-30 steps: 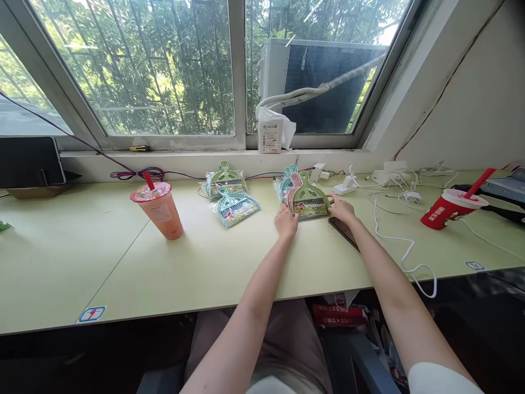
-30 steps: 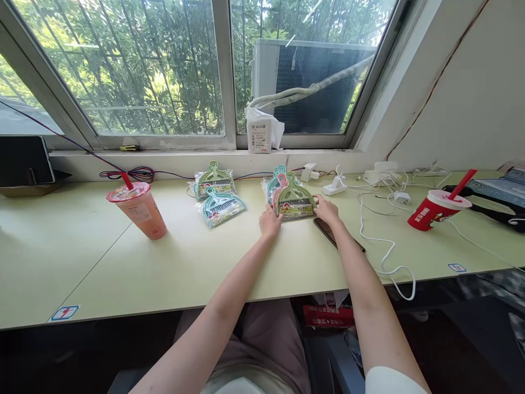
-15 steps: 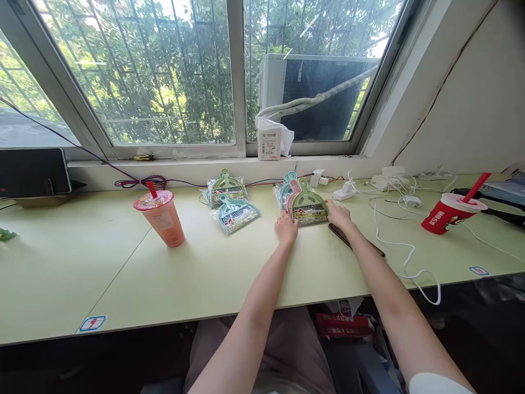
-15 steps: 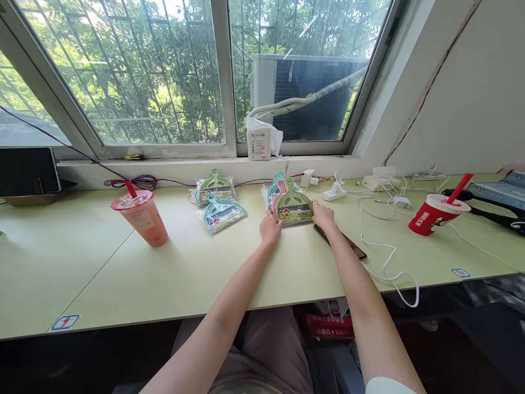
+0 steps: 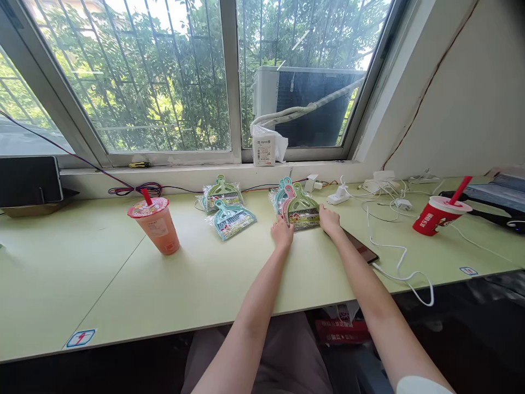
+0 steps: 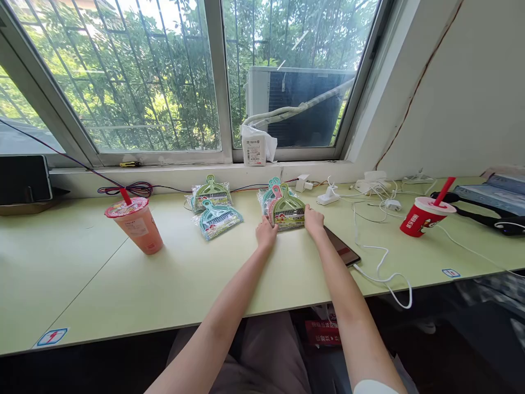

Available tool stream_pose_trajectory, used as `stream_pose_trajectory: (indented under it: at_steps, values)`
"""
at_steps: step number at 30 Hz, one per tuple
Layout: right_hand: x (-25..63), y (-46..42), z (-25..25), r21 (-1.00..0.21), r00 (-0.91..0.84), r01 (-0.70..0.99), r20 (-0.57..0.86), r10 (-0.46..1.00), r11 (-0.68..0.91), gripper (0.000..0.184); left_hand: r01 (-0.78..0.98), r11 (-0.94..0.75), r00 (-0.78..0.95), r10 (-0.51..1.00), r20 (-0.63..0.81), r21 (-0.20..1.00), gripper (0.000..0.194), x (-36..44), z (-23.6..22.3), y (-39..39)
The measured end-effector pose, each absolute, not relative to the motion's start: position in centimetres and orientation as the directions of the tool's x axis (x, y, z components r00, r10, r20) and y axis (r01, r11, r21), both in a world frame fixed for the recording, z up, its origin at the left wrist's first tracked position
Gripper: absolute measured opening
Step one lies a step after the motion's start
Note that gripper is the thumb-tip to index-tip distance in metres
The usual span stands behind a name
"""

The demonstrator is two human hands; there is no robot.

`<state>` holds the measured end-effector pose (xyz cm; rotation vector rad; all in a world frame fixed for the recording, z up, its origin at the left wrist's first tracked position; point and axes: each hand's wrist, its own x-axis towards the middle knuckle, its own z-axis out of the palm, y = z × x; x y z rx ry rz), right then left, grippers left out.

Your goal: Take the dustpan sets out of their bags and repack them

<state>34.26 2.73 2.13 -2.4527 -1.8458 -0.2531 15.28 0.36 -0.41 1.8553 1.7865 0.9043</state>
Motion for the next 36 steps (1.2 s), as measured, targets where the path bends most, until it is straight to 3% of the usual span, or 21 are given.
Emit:
stream_pose_trajectory:
  at_steps: [14,36]
  values:
    - [33.5,3.2,0.4,0.080,0.268,0.950,0.284,0.921,-0.301,0.063,0.716,-0.097,-0.036,0.984,0.176,0.691,0.035,15.2,-0.5,0.4]
    - [32.9,2.5,0.8,0.089,0.279,0.945,0.278,0.919,-0.314,0.055,0.713,-0.115,-0.025,0.982,0.190,0.691,0.039,15.1,-0.8,0.7]
